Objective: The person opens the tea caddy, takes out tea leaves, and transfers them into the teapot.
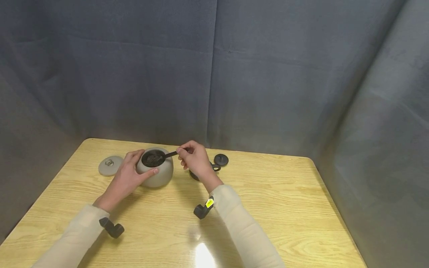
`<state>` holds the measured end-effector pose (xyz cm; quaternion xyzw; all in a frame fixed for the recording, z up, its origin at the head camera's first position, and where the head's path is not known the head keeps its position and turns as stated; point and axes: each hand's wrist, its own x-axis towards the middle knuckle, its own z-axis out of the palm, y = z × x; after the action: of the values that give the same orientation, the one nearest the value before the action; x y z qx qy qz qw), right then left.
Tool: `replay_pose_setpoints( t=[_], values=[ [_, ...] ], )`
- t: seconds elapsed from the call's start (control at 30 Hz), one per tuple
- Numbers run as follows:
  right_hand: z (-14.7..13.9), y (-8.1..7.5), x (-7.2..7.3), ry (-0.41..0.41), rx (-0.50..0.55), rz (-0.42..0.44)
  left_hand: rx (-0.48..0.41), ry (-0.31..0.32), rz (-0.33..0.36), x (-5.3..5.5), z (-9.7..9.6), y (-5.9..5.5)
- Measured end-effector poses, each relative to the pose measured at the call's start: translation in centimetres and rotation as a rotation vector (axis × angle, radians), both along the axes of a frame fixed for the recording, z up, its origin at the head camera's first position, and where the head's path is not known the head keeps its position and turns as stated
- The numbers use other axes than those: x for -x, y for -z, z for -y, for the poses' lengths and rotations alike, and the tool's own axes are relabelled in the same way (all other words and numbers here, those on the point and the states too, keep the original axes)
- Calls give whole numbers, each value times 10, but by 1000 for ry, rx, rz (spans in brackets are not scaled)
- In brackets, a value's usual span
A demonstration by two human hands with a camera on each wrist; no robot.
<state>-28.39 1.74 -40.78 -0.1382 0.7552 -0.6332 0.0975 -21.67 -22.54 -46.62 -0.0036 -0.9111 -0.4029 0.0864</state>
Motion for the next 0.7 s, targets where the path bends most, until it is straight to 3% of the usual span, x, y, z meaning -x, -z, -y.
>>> replay_pose_setpoints(
  t=[0.27,0.7],
  values=[
    [-13,-10,3,50,81,23,5,-1,-4,3,0,1],
    [-52,-16,4,148,77,5,2,5,6,3,0,1]
  ],
)
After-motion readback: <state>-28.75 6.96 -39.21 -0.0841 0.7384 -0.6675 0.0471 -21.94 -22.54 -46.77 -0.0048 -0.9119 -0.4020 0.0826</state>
